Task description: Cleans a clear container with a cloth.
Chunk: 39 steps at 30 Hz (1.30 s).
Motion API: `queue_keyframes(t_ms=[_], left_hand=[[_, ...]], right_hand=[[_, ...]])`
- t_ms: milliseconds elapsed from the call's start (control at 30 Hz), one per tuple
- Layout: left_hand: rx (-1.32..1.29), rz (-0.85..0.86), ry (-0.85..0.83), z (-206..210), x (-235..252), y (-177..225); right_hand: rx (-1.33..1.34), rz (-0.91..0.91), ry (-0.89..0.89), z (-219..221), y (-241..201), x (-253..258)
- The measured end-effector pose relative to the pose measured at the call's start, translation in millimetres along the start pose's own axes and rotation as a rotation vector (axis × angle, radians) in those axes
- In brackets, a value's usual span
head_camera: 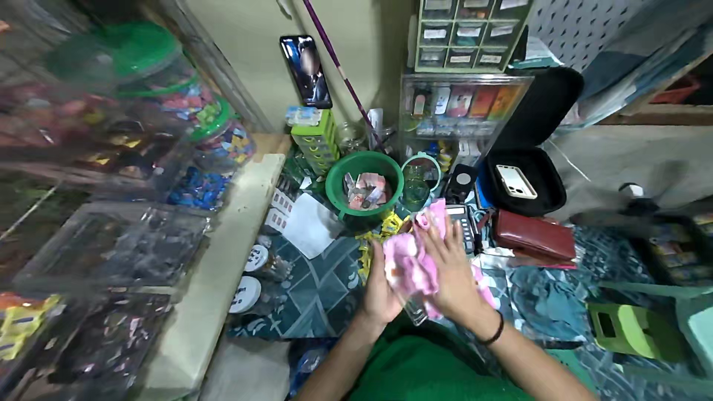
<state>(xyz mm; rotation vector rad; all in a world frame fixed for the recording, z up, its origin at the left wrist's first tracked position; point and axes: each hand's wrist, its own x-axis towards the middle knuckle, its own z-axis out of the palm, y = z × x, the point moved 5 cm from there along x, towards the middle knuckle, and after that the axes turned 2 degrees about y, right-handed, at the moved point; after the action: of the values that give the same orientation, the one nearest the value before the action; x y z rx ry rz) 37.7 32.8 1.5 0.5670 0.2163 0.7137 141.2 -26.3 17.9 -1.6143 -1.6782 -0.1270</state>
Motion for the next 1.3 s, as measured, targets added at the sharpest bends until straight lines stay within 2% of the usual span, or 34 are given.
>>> queue_keyframes(t_ms=[33,100,167,233,300,367,467,533,600,733,833,867,933,967,1033,1100,1233,1300], left_hand=[[0.012,0.011,-0.017,1,0,0],[0.109,0.042,0.054,3,-3,5],[0.204,0.071,0.145,1,-1,16],[0.356,0.125,0.155,-8,6,30],[0.302,0.138,0.122,-12,13,37],[0.179,0.108,0.125,-9,11,35],[0.11,0.045,0.135,-6,5,31],[0.12,0.008,0.119,-5,2,26],[0.168,-0.006,0.065,2,1,21],[0.133,-0.047,-0.092,12,7,25],[0.072,0.037,-0.074,-4,13,11],[0.099,0.096,-0.014,-14,13,-4],[0.29,0.082,0.093,-25,3,-40],[0.376,0.017,0.082,-18,-4,-54],[0.476,-0.068,-0.086,0,-14,-70],[0.469,-0.098,-0.103,3,-14,-70],[0.532,-0.096,0.067,-20,-10,-49],[0.694,-0.053,0.146,-30,-14,-33]], right_hand=[[0.044,-0.008,-0.002,4,-12,-2],[0.142,-0.072,-0.009,9,-35,-9],[0.21,-0.189,0.004,12,-43,-20],[0.233,-0.32,-0.004,18,-42,-37],[0.283,-0.392,-0.013,18,-30,-51],[0.314,-0.408,0.081,10,-10,-59],[0.287,-0.219,0.261,-5,31,-55],[0.403,0.015,0.255,-11,50,-46],[0.637,0.21,0.219,-15,51,-34],[0.917,0.417,0.209,-34,37,-27],[1.008,0.451,0.321,-45,29,-27],[1.032,0.472,0.377,-46,27,-27],[1.057,0.544,0.499,-46,29,-24],[1.037,0.581,0.557,-46,31,-22],[0.959,0.545,0.59,-47,38,-20],[0.899,0.481,0.597,-51,46,-19],[0.804,0.327,0.604,-69,57,-19],[0.743,0.26,0.574,-74,54,-22]])
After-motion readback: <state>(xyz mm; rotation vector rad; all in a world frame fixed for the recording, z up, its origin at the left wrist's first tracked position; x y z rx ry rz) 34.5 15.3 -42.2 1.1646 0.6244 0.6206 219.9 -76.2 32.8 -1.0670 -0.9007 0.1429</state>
